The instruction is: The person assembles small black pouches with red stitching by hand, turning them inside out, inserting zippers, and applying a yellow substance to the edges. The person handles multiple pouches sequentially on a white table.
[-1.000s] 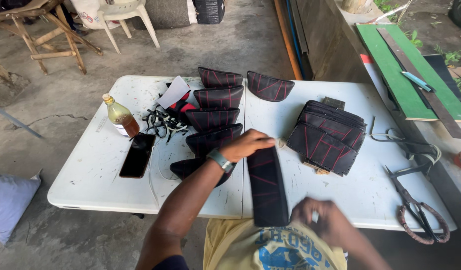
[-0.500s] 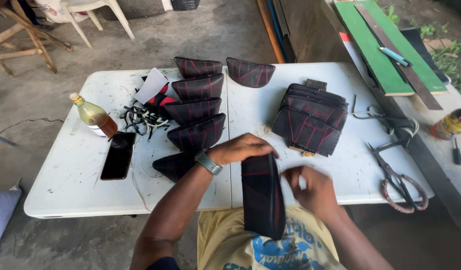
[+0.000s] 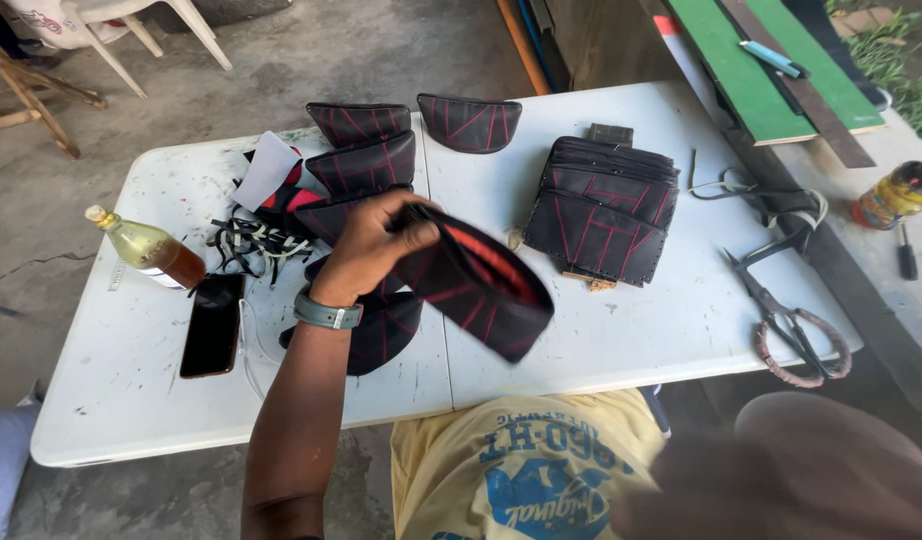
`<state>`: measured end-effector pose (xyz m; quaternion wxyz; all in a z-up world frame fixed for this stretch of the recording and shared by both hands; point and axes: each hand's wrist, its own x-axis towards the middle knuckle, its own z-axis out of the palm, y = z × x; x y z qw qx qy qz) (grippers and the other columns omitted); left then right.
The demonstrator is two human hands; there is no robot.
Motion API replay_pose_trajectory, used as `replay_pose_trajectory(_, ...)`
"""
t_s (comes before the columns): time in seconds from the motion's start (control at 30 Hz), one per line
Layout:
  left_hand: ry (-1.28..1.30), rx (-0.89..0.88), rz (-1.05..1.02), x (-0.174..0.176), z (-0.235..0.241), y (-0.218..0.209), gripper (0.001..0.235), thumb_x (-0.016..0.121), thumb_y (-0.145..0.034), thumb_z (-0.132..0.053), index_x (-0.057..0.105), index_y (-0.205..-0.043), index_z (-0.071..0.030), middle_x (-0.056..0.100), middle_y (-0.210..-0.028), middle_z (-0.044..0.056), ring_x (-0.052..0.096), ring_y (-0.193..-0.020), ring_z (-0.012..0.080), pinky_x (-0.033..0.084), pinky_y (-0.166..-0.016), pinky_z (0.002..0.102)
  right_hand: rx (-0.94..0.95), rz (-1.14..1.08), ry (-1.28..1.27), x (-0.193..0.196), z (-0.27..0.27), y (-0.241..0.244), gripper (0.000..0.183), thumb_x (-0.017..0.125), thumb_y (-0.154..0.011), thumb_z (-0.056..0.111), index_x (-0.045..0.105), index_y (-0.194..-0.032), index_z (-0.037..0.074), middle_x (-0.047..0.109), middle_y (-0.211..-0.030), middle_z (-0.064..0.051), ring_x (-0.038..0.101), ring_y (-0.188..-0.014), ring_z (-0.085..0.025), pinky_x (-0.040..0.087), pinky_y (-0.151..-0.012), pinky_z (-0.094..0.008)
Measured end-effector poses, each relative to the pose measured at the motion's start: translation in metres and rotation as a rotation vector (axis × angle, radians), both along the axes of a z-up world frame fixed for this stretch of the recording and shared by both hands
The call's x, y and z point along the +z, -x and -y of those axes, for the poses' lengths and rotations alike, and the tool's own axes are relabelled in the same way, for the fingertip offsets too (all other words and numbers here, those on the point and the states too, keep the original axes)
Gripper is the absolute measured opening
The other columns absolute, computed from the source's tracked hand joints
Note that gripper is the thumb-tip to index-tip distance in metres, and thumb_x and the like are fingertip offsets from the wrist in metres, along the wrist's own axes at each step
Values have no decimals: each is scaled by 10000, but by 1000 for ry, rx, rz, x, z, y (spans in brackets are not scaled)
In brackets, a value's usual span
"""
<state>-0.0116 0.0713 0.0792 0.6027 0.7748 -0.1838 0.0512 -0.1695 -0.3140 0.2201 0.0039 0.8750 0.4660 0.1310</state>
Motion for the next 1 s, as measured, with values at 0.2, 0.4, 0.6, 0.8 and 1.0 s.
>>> replay_pose_trajectory(0.2,56,212,139,-8,-17,1,448,817,-905,-351,702,-1174,-13,724,-978,5,653,-892,63,544,-796,221,149,228,-75,21,-42,-26,315,796,-844,388,672,-943,117,705,-910,-70,707,-820,-269,548,-711,-375)
replay_pose_trajectory(0.4,49,282,177,2,-23,8,448,824,-916,-343,711,-1200,-15,690,-963,1,597,-847,51,507,-755,215,181,312,-186,13,-27,-25,341,791,-888,355,635,-992,70,705,-953,-88,713,-853,-253,547,-741,-356)
replay_pose_trajectory(0.6,56,227,282,11,-14,28,479,856,-858,-302,678,-1205,-24,714,-1017,4,652,-899,60,552,-779,221,66,60,-755,-38,-13,-109,368,785,-933,322,599,-1041,23,705,-996,-106,719,-886,-238,546,-771,-338)
replay_pose_trajectory(0.8,-63,52,536,7,23,78,455,921,-750,-179,686,-1115,-44,747,-1115,89,729,-1072,192,559,-997,349,-193,-1764,-911,-194,-52,-179,912,321,-833,762,289,-1595,262,512,-1501,-68,675,-1124,-290,630,-658,-475)
replay_pose_trajectory(1.0,-278,11,610,6,31,100,429,930,-703,-176,715,-1059,-70,756,-1110,43,728,-1055,217,490,-1063,400,107,-2212,-1241,-273,-71,-149,836,680,-916,397,332,-1556,-13,457,-1517,-219,570,-1306,-303,488,-1091,-464)
